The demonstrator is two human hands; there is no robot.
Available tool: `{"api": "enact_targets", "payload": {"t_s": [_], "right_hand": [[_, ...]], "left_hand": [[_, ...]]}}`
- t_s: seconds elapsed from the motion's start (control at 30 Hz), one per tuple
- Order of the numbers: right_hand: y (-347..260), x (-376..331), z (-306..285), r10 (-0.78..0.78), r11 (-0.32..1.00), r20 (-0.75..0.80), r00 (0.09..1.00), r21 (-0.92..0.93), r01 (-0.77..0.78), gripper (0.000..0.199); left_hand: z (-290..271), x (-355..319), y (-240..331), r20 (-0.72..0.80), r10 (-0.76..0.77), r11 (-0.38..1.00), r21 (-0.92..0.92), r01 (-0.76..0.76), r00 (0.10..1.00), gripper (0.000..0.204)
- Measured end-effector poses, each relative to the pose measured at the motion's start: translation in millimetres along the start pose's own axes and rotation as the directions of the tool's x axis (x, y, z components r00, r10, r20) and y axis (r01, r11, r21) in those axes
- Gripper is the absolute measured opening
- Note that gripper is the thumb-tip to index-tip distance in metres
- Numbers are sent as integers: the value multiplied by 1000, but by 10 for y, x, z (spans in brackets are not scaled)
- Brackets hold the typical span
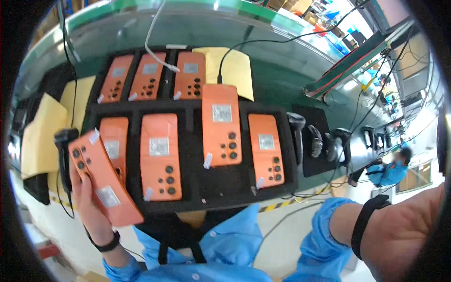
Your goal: Inspecting and testing multiple smartphones at an assembly line workstation.
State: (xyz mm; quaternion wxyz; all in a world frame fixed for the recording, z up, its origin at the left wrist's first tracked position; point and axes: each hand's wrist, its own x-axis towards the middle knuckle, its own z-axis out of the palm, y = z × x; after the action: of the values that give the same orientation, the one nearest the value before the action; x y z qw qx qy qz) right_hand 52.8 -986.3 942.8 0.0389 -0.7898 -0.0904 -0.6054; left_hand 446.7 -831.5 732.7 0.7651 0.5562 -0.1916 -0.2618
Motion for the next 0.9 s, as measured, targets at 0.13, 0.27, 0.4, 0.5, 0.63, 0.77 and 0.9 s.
{"api": "enact_targets", "payload": {"t_s": [0.13, 0.27, 0.4, 0.5, 0.63, 0.77, 0.9], "right_hand": [[-43, 53, -37, -8, 999, 38, 999, -46, 10, 14], [25, -57, 124, -52, 999, -42, 998, -19, 51, 15], [1, -101, 155, -86, 996, -49, 995, -29, 85, 15], [-45, -97, 133, -108, 994, -53, 993, -26, 107, 15], [68, -61, 167, -135, 990, -76, 988, 35, 138, 15], [25, -12, -1, -177, 984, -61, 982, 1, 178, 16], [-102, 176, 107, -259, 963, -145, 955, 33, 267, 16]], "left_hand": [[219, -13, -124, 7, 29, 999, 25, -29, 1000, 52], [141, -142, 77, -20, 74, 997, 11, -74, 997, 52], [260, -167, 26, -145, 102, 990, -84, -115, 984, 49], [262, -103, 127, 65, 23, 998, -60, -19, 998, 44], [250, -129, 177, 88, 83, 992, -107, -74, 993, 44], [322, -27, 34, 141, 30, 986, -167, -6, 989, 42], [21, -153, 172, 158, 159, 975, -180, -130, 975, 40]]}}
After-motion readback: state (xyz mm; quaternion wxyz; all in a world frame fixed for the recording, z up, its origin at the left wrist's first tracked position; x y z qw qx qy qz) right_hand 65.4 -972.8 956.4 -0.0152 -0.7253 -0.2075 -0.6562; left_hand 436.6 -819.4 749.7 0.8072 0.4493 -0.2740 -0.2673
